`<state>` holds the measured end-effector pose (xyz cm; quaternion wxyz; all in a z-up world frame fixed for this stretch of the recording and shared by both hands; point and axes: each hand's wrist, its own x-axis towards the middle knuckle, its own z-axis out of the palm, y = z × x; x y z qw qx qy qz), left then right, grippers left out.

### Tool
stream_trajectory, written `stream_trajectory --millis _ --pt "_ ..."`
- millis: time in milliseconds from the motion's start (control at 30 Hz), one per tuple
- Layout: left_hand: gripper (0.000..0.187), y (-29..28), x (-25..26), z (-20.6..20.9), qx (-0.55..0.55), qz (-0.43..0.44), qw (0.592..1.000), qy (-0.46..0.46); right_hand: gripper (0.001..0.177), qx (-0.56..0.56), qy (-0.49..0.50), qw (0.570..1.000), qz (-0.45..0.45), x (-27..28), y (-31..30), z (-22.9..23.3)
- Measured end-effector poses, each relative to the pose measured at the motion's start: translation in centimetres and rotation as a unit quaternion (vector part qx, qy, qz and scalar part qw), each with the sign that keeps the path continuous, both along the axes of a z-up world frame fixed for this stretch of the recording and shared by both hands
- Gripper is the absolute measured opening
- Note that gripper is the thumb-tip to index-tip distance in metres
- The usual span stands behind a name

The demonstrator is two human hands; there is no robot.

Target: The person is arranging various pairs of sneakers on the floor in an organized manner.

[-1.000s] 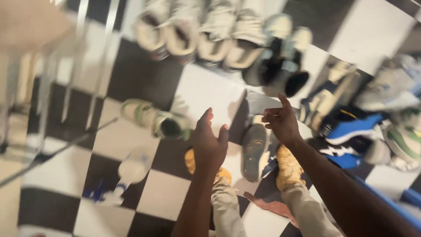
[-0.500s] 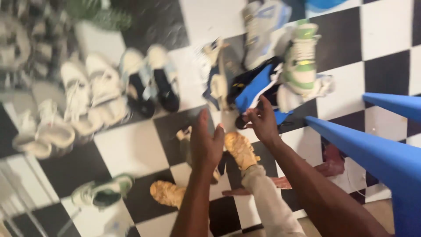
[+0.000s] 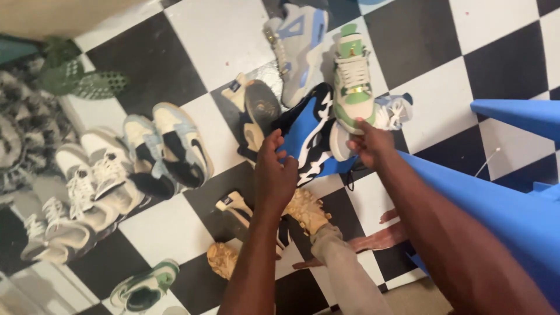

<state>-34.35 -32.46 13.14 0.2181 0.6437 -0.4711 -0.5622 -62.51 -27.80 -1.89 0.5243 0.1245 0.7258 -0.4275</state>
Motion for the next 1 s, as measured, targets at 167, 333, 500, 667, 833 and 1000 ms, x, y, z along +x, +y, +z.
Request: stream_trajectory --millis 167,333,500,667,833,1000 --pt "0.059 -0.8 -2.2 -0.3 0.012 -0.033 0.999 0.03 0.031 -0.015 -0.026 0.999 -0.032 0.3 -2.0 0.8" --pt "0.062 -0.4 -1.5 0.9 -0.015 -0.058 0.997 0.047 0.04 -0.081 0.09 0.99 -0.066 0.0 -1.3 1.5" --pt "0.052 -1.0 0.2 1.9 -0.013 -0.042 0.999 0.004 0.047 -0.151 0.201 0.965 -0.067 -1.4 -1.4 3.7" --pt "0.052 0.0 0.6 1.1 -0.026 -0.02 0.999 0.031 0.062 -0.043 0.106 0.993 0.021 0.0 -6.5 7.3" --pt "0.048 0.9 0.6 0.1 0.007 -0.004 0.999 0.051 0.079 0.046 0.104 0.991 0.072 -0.4 -6.5 1.0" --pt "0.046 0.8 1.4 1.0 0.013 -0.023 0.999 0.018 0.106 0.067 0.164 0.984 -0.024 1.5 -8.6 7.2"
